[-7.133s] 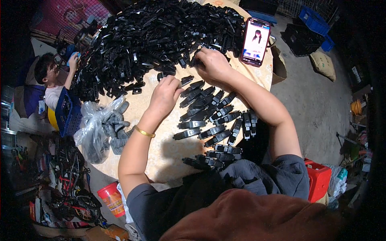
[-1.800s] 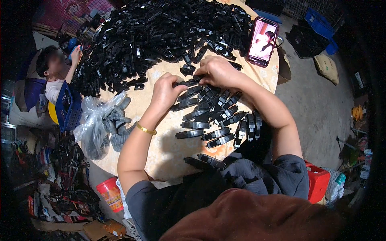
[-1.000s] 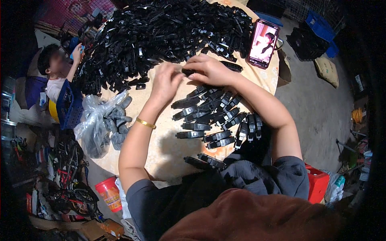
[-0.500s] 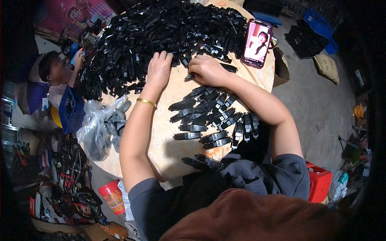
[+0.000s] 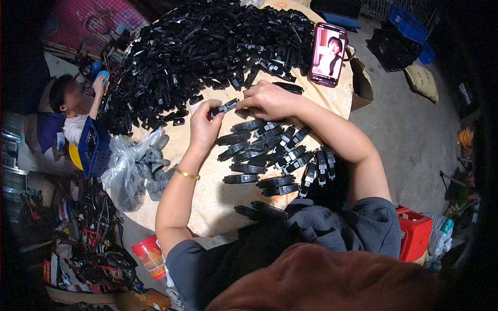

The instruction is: The person assembles plastic components by picking pieces from a pile, snapping them together by hand, and arranging the completed pieces into stacks on the table.

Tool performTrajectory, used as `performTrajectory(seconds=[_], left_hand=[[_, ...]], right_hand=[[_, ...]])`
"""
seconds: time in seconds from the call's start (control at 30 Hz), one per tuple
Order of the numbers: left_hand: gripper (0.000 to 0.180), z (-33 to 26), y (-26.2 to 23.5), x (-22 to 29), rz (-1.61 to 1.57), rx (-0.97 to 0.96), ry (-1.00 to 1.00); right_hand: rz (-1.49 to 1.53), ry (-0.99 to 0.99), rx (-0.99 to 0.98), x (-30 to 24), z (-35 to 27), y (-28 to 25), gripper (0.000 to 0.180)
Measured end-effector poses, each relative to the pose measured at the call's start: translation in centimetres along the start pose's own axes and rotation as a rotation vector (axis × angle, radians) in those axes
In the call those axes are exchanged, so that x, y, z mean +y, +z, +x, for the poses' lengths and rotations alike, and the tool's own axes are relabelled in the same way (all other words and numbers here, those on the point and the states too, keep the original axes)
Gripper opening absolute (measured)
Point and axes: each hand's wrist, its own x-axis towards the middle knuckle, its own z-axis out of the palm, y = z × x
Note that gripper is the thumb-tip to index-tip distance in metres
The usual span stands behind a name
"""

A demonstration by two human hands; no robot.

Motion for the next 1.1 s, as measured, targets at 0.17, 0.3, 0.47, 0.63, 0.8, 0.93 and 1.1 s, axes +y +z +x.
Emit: performTrajectory(seconds=[0.17, 0.3, 0.47, 0.63, 0.8, 0.93, 1.1], left_hand=[[0.033, 0.1, 0.3, 0.2, 0.191, 0.034, 0.146], [0.037, 0.2, 0.6, -0.1, 0.046, -0.009, 0.082], [0.036, 0.2, 0.3, -0.1, 0.092, 0.007, 0.038], [0.024, 0.1, -0.4, 0.7, 0.263, -0.034, 0.051], [0.021, 0.0, -0.5, 0.7, 0.171, -0.103, 0.088], [0.021, 0.1, -0.6, 1.0, 0.175, -0.099, 0.066], [0.019, 0.8, -0.6, 0.7, 0.140, -0.126, 0.124]], right_hand=[[0.116, -0.076, -0.078, -0.2, 0.4, 0.6, 0.040], [0.124, -0.063, -0.127, -0.7, 1.0, 0.6, 0.034], [0.077, 0.004, -0.067, -0.6, 0.9, 0.7, 0.028], [0.039, 0.103, 0.144, 0.0, 0.4, 0.7, 0.026], [-0.010, 0.053, 0.208, 0.4, 0.7, 1.0, 0.026], [-0.035, 0.054, 0.131, 0.5, 0.5, 0.2, 0.026], [0.017, 0.056, 0.134, 0.6, 1.2, 0.6, 0.025]])
